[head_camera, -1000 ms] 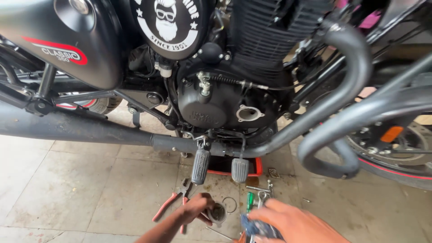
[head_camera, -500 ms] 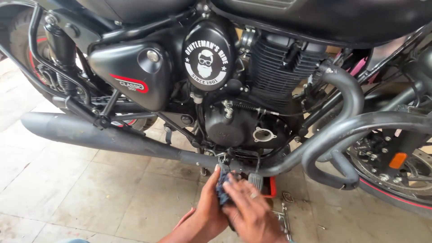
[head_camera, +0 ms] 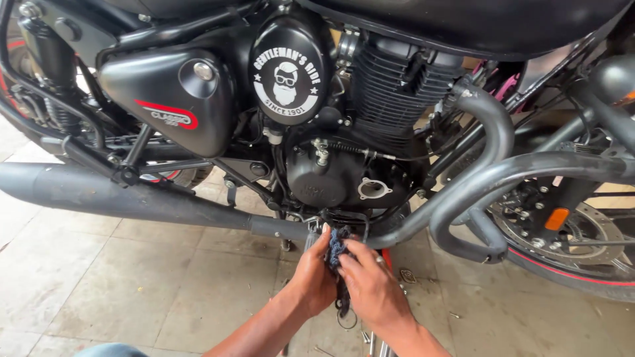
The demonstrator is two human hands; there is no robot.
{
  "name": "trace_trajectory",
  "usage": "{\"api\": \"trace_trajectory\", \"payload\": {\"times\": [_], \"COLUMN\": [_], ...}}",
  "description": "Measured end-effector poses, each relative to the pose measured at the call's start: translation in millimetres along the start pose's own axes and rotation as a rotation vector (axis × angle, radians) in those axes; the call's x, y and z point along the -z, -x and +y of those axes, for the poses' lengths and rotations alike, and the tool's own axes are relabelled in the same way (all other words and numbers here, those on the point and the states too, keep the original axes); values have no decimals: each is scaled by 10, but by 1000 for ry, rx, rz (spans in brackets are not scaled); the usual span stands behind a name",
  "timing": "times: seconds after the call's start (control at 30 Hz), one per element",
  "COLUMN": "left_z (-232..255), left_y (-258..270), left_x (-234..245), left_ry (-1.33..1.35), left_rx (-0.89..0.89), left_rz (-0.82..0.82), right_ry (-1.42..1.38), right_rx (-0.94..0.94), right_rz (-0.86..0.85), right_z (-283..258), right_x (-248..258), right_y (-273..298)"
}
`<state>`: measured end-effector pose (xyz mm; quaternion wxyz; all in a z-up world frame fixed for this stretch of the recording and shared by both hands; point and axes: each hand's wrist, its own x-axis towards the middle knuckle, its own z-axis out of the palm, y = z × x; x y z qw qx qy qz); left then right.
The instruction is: Cleaning and inspecting the oil filter area on a motorcycle engine.
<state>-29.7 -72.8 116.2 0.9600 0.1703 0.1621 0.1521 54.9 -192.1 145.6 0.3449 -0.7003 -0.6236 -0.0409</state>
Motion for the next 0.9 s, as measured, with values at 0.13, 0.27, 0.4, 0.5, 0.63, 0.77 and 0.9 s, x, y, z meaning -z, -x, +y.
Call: {"api": "trace_trajectory", "payload": {"times": [0.13,0.27,0.4,0.5,0.63,0.77,0.9], "left_z": [-67,-92,-135,-155,-153,-209,-173], "left_y": [-46,-69,-68,-87,-38,-49,-52], "left_x": [16,204,282,314,261,268,301], "left_ry": [-62,-127,-176,-257,-417,-663,-803], "left_rx": [49,13,-89,-158,-195,-301,-399], "left_rz": [59,53,20,70,108,90,90], "right_ry": [-115,-147,-155,-192,-282,-438,-694], "right_rx": [-168,-299,-329,-410,-526,-754,-953], "right_rz": [53,138,226,241,261,271,247], "right_z": [-18,-97,8,25,-60,165,297], "right_x": [-47,-163,-303,-350,-385,-555,-483], "right_y": [-31,-128,-154,-165,-210,-144,-153]}}
